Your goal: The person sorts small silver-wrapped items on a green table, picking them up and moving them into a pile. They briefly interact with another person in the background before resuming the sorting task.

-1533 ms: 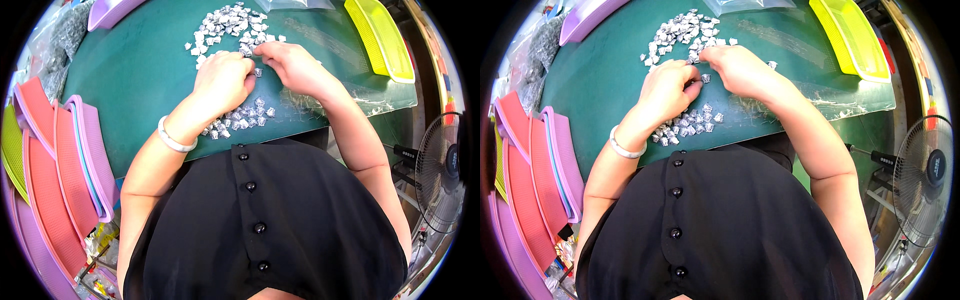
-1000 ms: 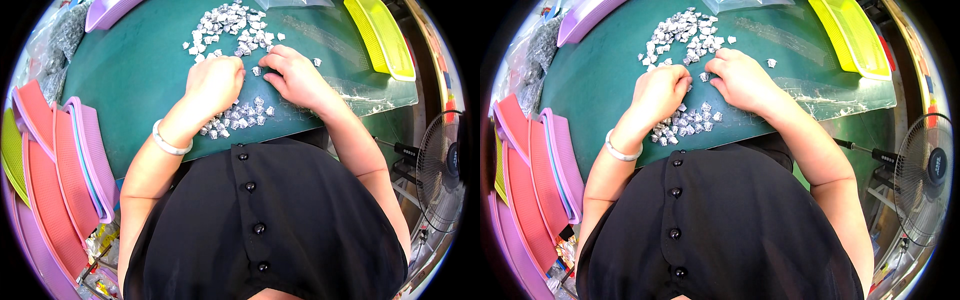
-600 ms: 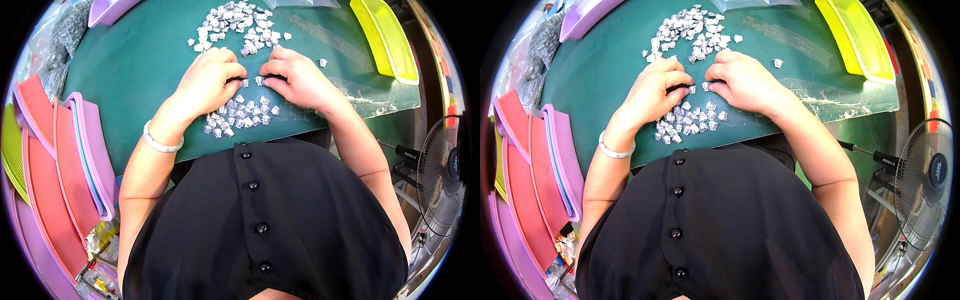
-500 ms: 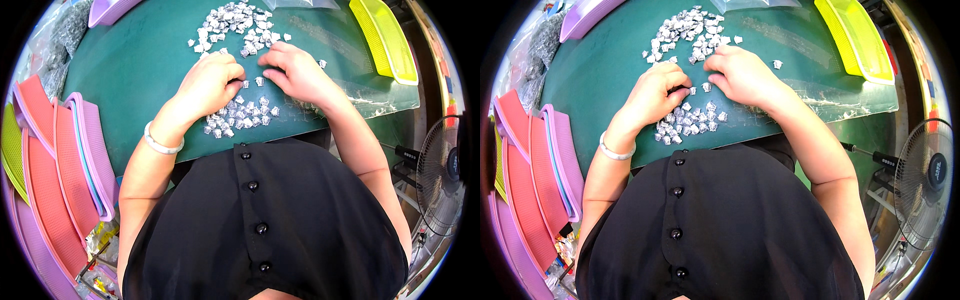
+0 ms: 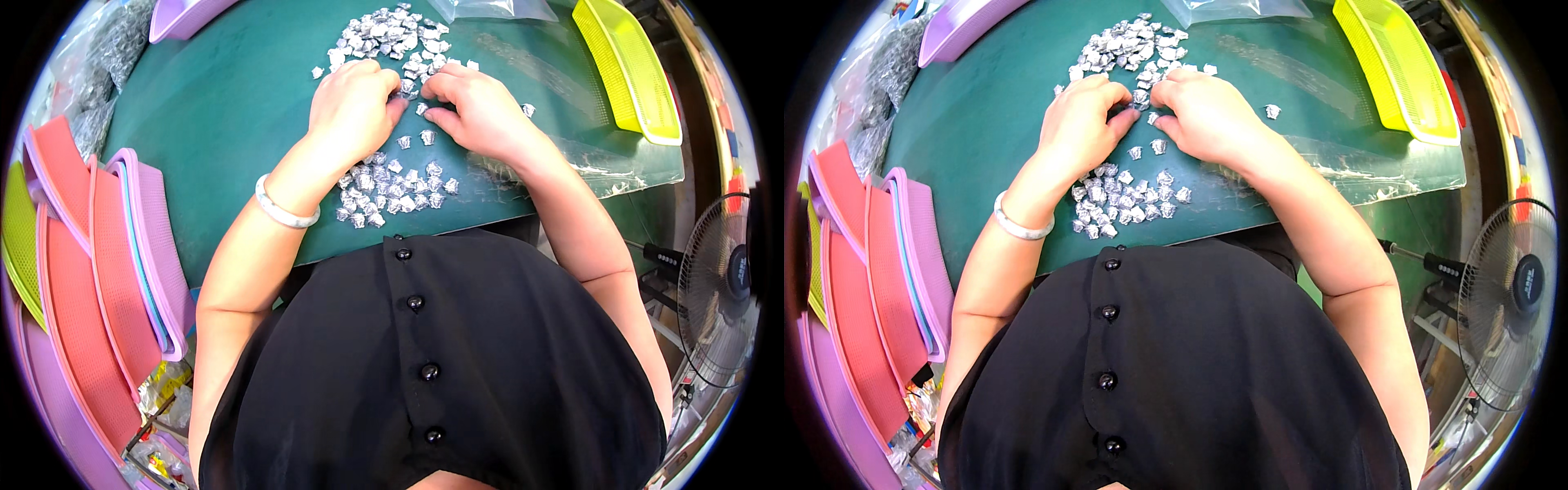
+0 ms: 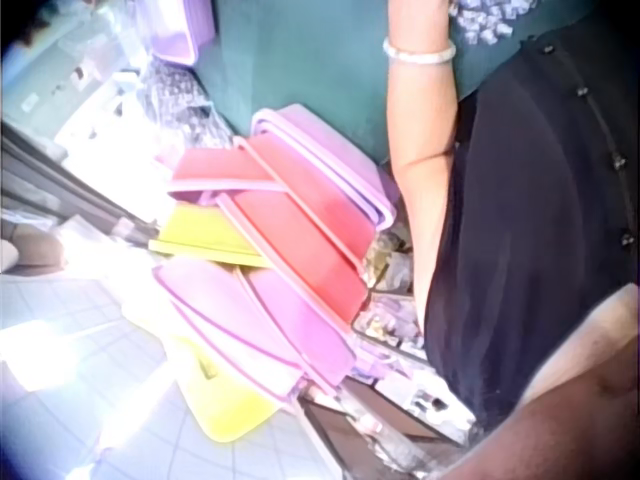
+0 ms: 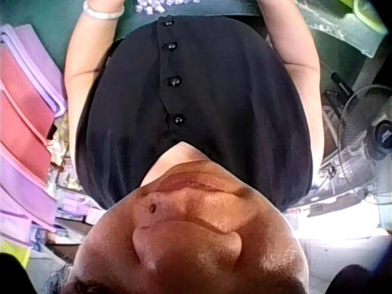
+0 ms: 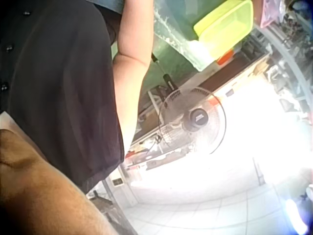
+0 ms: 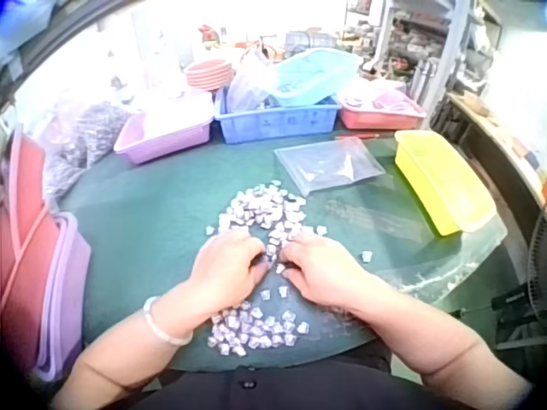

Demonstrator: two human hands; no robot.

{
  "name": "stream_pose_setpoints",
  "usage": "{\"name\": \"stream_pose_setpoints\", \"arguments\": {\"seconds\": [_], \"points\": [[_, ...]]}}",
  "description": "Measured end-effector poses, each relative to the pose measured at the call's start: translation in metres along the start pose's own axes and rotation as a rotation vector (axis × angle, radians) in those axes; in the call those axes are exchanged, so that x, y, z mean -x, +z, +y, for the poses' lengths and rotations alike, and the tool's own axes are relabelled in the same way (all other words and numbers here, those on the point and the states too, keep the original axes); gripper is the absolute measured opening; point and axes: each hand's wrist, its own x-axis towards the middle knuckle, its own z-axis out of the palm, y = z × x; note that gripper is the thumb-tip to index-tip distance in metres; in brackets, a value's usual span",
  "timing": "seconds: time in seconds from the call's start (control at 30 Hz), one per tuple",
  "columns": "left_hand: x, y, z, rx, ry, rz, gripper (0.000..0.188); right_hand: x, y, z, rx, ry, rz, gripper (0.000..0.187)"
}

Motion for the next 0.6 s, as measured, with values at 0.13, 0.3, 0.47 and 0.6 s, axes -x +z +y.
{"name": "stream_pose_setpoints", "arguments": {"seconds": [0.13, 0.3, 0.47, 0.6], "points": [[0.004, -0.003, -0.003, 0.002, 0.007, -0.006, 0.014, 0.003, 0.001, -0.002, -0.003, -0.020, 0.017, 0.014], [0.013, -0.006, -0.002, 0.126, -0.081, -0.067, 0.015, 0.005, -0.002, 0.000, 0.019, -0.038, -0.016, 0.010], [0.014, -0.010, 0.000, 0.140, -0.180, -0.077, 0.020, 0.000, 0.001, 0.001, 0.014, -0.025, 0.091, 0.012], [0.015, -0.013, -0.004, 0.103, -0.144, -0.025, 0.022, -0.008, 0.006, -0.004, 0.035, -0.006, 0.086, 0.013]]}}
